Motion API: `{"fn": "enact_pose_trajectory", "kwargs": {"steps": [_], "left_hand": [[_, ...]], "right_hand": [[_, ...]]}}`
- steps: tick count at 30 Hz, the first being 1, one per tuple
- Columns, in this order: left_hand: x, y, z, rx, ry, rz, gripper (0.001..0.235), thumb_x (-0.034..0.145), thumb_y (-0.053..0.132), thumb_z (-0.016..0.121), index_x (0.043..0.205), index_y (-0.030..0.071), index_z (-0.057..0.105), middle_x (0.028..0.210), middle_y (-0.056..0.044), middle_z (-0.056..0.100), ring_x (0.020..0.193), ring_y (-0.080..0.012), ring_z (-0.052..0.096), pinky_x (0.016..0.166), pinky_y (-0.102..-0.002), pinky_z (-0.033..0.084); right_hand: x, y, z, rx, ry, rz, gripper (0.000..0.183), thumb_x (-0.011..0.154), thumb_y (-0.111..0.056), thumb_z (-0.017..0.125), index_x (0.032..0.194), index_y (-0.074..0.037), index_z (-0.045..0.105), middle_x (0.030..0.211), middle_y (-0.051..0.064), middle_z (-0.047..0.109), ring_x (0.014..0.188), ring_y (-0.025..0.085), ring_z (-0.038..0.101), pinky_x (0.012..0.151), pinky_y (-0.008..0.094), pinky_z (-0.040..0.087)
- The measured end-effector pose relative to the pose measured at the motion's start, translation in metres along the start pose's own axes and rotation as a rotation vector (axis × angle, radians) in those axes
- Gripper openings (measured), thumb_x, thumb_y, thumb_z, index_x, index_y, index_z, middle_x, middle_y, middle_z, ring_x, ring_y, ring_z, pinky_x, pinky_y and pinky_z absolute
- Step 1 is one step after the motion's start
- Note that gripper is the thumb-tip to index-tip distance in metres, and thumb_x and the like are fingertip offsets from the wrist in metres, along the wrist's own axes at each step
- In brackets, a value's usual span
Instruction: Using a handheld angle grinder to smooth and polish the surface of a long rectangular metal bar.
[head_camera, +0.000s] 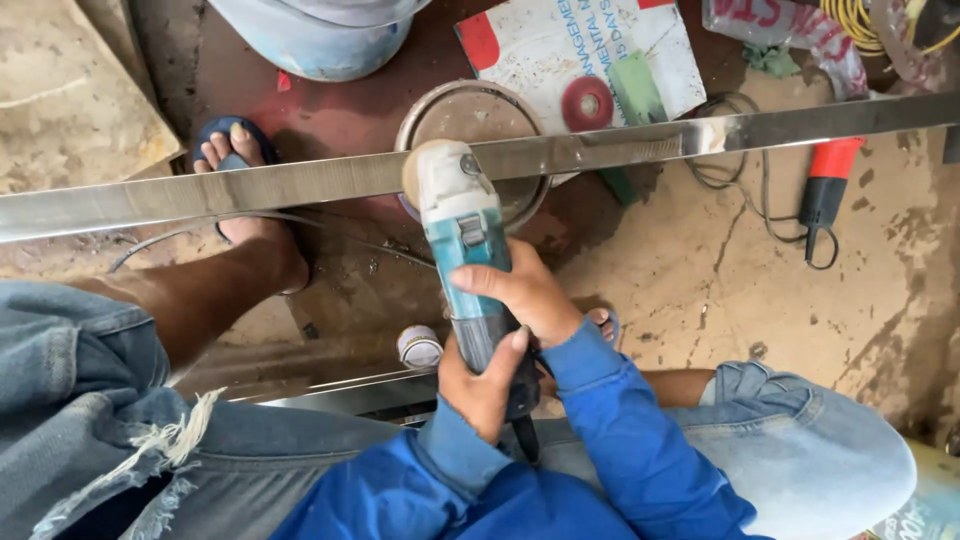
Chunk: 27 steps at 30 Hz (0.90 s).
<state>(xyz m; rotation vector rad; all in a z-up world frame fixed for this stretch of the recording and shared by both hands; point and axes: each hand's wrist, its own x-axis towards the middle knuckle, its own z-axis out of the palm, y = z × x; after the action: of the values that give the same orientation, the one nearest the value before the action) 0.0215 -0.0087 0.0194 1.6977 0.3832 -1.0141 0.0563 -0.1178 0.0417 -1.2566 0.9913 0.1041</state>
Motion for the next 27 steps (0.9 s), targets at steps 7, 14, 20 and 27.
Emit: {"fn": "enact_pose_trajectory", "kwargs": {"steps": [7, 14, 20, 27], "left_hand": [[0.0, 0.02, 0.007, -0.015, -0.172, 0.008, 0.057, 0.063, 0.052, 0.093, 0.098, 0.012, 0.075, 0.087, -0.013, 0.076, 0.087, -0.0281, 0.076, 0.082, -0.044, 0.062], [-0.01, 0.0, -0.005, -0.168, -0.093, 0.025, 0.051, 0.074, 0.04, 0.079, 0.115, 0.01, 0.076, 0.101, -0.008, 0.08, 0.094, -0.016, 0.073, 0.082, -0.032, 0.061], [-0.01, 0.01, 0.009, -0.095, -0.129, -0.011, 0.05, 0.072, 0.043, 0.08, 0.111, 0.011, 0.077, 0.095, -0.007, 0.08, 0.087, -0.0144, 0.073, 0.077, -0.032, 0.062], [-0.012, 0.039, 0.043, 0.047, -0.254, -0.02, 0.059, 0.068, 0.049, 0.079, 0.114, 0.013, 0.076, 0.105, -0.006, 0.081, 0.098, -0.0162, 0.077, 0.085, -0.03, 0.063]], "right_hand": [[-0.035, -0.036, 0.003, 0.135, 0.264, 0.033, 0.038, 0.07, -0.028, 0.084, 0.1, -0.007, 0.074, 0.083, 0.01, 0.066, 0.08, 0.022, 0.064, 0.072, 0.035, 0.05], [-0.003, -0.003, -0.016, 0.052, -0.11, -0.066, 0.031, 0.079, -0.024, 0.075, 0.101, -0.004, 0.069, 0.084, 0.011, 0.071, 0.071, 0.021, 0.068, 0.066, 0.035, 0.058], [-0.005, 0.001, -0.038, 0.065, -0.063, -0.093, 0.031, 0.081, -0.027, 0.073, 0.101, -0.004, 0.071, 0.083, 0.01, 0.072, 0.071, 0.02, 0.068, 0.067, 0.034, 0.058], [-0.01, -0.006, -0.078, 0.223, 0.177, -0.016, 0.038, 0.079, -0.025, 0.073, 0.107, 0.002, 0.069, 0.086, 0.019, 0.072, 0.072, 0.03, 0.071, 0.068, 0.042, 0.062]]}}
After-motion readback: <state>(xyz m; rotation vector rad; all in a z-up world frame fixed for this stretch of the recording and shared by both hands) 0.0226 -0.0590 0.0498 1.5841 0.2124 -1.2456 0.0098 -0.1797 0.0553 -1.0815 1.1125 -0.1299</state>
